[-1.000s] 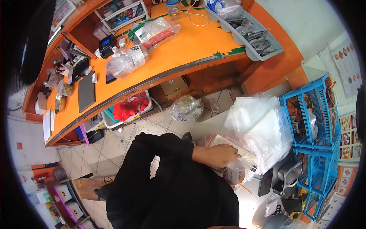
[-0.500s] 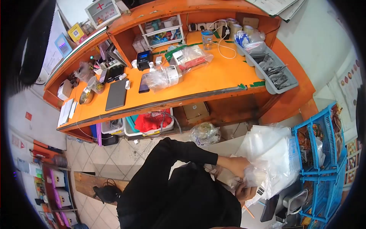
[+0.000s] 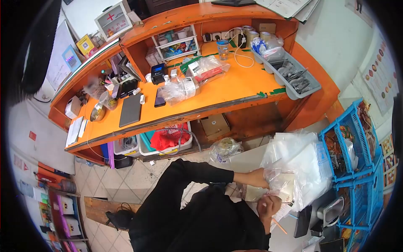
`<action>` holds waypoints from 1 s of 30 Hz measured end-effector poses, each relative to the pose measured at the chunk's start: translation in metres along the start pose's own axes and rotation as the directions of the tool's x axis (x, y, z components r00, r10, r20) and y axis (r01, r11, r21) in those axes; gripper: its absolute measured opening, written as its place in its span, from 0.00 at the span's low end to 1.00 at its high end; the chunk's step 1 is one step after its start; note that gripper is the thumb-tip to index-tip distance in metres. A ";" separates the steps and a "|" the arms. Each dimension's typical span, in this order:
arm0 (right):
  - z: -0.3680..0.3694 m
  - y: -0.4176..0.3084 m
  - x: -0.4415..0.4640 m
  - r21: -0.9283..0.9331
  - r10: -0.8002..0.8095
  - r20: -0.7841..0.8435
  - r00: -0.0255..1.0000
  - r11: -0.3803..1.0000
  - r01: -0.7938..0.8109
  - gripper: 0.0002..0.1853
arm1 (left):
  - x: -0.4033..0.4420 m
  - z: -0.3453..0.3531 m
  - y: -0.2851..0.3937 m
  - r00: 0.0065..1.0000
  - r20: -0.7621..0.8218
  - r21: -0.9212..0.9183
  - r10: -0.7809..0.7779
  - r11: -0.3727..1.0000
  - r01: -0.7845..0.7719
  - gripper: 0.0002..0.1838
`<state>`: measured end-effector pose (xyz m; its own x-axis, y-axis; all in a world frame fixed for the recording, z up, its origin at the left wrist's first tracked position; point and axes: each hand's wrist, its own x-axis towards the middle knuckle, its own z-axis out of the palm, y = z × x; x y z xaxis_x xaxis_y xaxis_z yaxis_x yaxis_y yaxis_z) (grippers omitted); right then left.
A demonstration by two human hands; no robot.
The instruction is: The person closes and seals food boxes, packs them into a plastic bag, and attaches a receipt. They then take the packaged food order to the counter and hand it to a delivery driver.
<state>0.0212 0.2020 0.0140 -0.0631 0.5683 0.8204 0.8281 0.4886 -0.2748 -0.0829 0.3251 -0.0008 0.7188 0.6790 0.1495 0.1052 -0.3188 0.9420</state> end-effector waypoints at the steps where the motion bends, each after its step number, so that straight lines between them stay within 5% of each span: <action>1: 0.004 -0.006 0.000 -0.024 0.049 0.048 0.998 0.999 -0.048 0.10 | 0.002 -0.010 0.018 0.998 0.053 0.088 -0.029 0.996 0.024 0.19; 3: 0.013 -0.016 0.006 -0.077 0.154 0.143 0.978 0.987 -0.144 0.11 | 0.004 -0.029 0.050 0.983 0.150 0.262 -0.101 0.963 0.059 0.20; 6: 0.020 -0.019 0.009 -0.156 0.242 0.104 0.965 0.962 -0.224 0.14 | 0.012 -0.024 0.038 0.956 0.226 0.241 -0.185 0.962 0.129 0.21; 9: 0.024 -0.025 0.017 -0.178 0.289 0.073 0.955 0.946 -0.272 0.13 | 0.018 -0.030 0.045 0.947 0.266 0.196 -0.181 0.972 0.131 0.21; 12: 0.028 -0.025 0.016 -0.181 0.305 0.053 0.951 0.939 -0.291 0.13 | 0.020 -0.041 0.059 0.867 0.360 0.011 -0.346 0.930 0.367 0.19; 21: 0.027 -0.032 0.007 -0.085 0.365 -0.057 0.929 0.926 -0.369 0.18 | 0.012 -0.023 0.012 0.890 0.377 -0.294 -0.257 0.878 0.378 0.20; 24: 0.019 -0.029 0.010 -0.009 0.383 -0.024 0.924 0.924 -0.383 0.18 | 0.009 -0.027 0.013 0.846 0.488 -0.396 -0.215 0.809 0.435 0.24; 27: 0.014 -0.027 0.005 0.058 0.417 0.036 0.908 0.906 -0.419 0.13 | 0.009 -0.030 0.018 0.794 0.555 -0.397 -0.249 0.759 0.516 0.25; 30: 0.014 -0.033 0.012 0.087 0.502 0.043 0.864 0.859 -0.504 0.09 | 0.009 -0.032 0.020 0.840 0.482 -0.297 -0.249 0.856 0.423 0.25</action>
<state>-0.0146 0.2020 0.0261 0.3372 0.7648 0.5490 0.6953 0.1909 -0.6929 -0.0964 0.3461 0.0295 0.9089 0.3312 -0.2533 0.1905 0.2107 0.9588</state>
